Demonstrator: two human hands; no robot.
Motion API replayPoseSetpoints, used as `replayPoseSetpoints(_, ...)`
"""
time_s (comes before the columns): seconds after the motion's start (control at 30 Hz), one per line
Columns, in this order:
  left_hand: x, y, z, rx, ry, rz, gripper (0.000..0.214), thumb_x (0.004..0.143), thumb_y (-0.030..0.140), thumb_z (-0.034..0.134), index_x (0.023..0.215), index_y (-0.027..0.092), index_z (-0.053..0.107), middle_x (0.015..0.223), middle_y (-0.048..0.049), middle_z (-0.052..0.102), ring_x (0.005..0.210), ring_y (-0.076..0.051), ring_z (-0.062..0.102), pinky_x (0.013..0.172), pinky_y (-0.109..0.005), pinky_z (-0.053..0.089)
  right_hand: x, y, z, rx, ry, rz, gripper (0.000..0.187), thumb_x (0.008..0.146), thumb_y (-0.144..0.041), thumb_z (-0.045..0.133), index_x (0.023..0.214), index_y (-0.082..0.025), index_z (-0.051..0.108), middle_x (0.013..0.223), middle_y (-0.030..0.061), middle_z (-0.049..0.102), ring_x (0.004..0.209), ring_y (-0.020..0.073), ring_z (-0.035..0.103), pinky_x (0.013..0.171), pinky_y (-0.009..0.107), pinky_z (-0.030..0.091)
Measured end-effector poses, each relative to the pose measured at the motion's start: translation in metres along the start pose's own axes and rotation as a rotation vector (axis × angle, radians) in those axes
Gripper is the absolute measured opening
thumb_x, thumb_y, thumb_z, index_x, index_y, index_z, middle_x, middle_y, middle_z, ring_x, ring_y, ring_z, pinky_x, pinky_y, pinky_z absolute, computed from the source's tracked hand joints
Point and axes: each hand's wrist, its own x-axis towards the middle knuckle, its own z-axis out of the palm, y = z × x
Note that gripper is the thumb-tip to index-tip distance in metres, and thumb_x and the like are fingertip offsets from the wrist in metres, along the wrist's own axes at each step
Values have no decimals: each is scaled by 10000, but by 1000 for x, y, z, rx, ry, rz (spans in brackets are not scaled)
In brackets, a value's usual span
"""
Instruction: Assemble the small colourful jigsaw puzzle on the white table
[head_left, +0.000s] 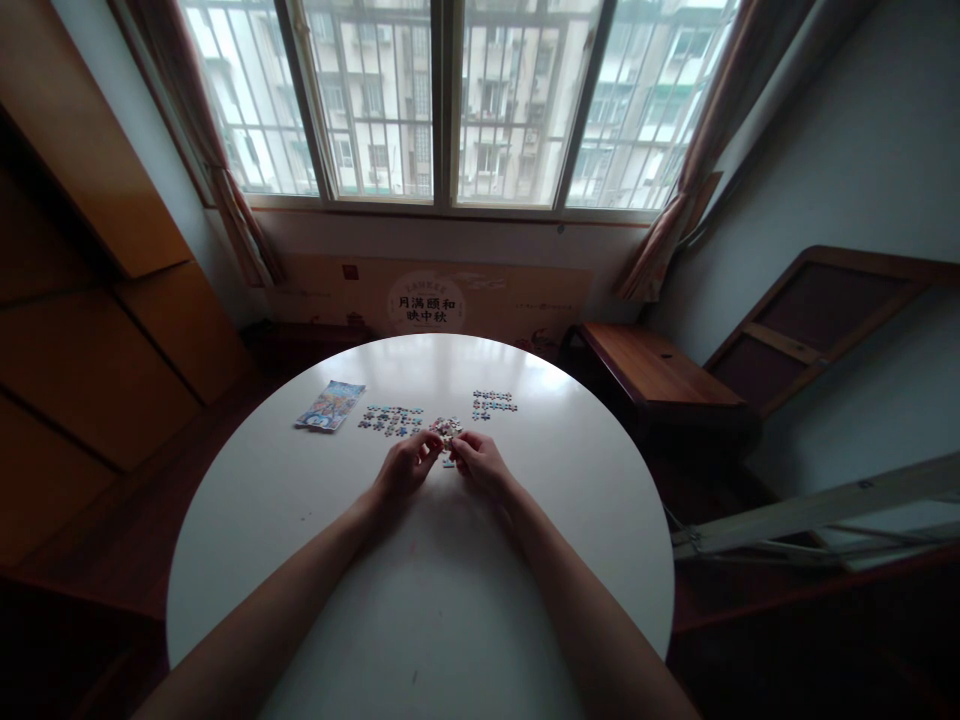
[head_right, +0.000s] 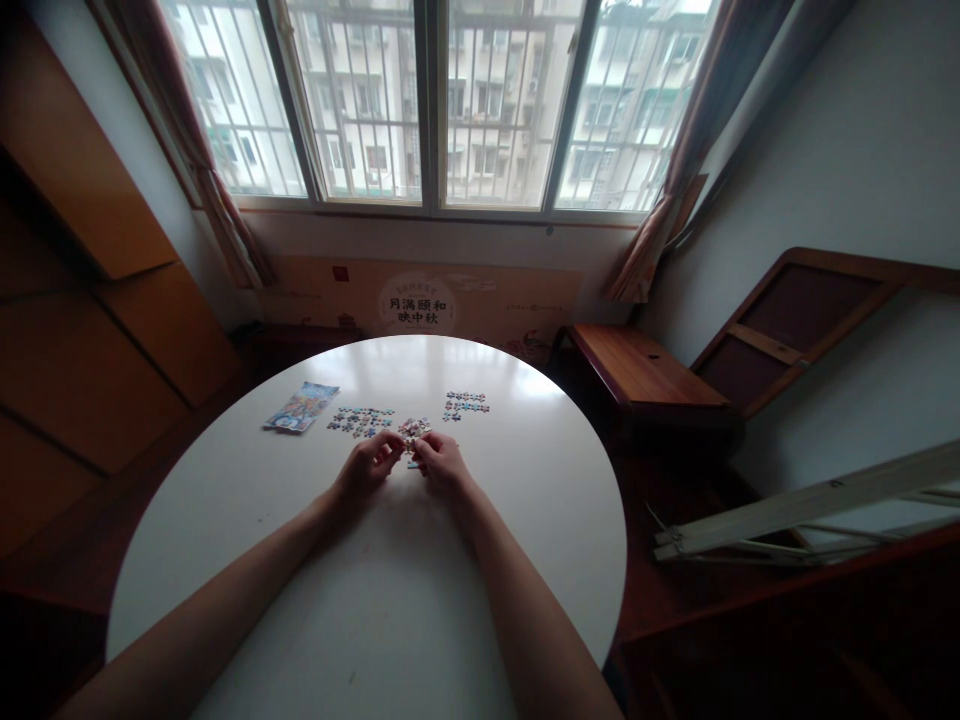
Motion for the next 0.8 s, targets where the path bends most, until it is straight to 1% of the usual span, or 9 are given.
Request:
replayPoseSetpoints(0.13, 1, -3, 1, 0, 8, -11, 137, 829, 269, 515, 878, 169, 595, 720, -11, 632, 548, -90, 529, 547, -202, 431, 0, -1, 1, -7, 1, 3, 289, 660, -433, 612, 646, -161, 517, 502, -37, 532, 368, 51, 410, 349, 176, 309)
replayPoseSetpoints(0.2, 1, -4, 1, -40, 12, -26, 133, 822, 270, 525, 871, 168, 596, 702, -5, 622, 525, -82, 525, 521, -192, 429, 0, -2, 1, -4, 2, 6, 277, 663, -427, 610, 682, -165, 523, 512, -39, 538, 366, 49, 409, 348, 173, 313)
replayPoseSetpoints(0.3, 4, -7, 1, -177, 14, -95, 156, 817, 285, 532, 875, 155, 596, 663, 2, 597, 468, -70, 508, 450, -175, 415, -1, 0, 0, -5, -8, -13, 276, 679, -410, 602, 805, -173, 541, 546, -45, 551, 383, 55, 440, 355, 168, 342)
replayPoseSetpoints(0.4, 8, -9, 1, -308, 38, -157, 199, 803, 310, 546, 867, 130, 598, 675, -13, 590, 459, -71, 507, 407, -172, 413, 0, 3, -2, -38, 18, -106, 275, 709, -384, 588, 880, -173, 544, 589, -43, 555, 417, 66, 485, 373, 175, 381)
replayPoseSetpoints(0.5, 9, -9, 1, -362, 41, -175, 220, 783, 326, 573, 846, 119, 608, 667, -18, 591, 453, -68, 504, 399, -174, 420, 0, 5, -3, -77, 52, -175, 240, 724, -358, 588, 864, -167, 547, 607, -34, 554, 438, 75, 510, 384, 182, 395)
replayPoseSetpoints(0.7, 9, -7, 1, -366, 4, -173, 238, 771, 349, 592, 832, 120, 616, 642, -17, 597, 468, -77, 517, 412, -177, 429, -1, 3, -3, -151, 36, -190, 190, 718, -331, 609, 780, -158, 562, 586, -25, 558, 451, 84, 526, 398, 189, 403)
replayPoseSetpoints(0.8, 9, -7, 1, -361, -5, -175, 236, 770, 346, 595, 831, 119, 616, 633, -15, 594, 463, -75, 513, 411, -173, 424, 0, 5, -4, -154, 40, -185, 200, 714, -339, 616, 777, -156, 564, 578, -24, 565, 454, 88, 533, 402, 190, 406)
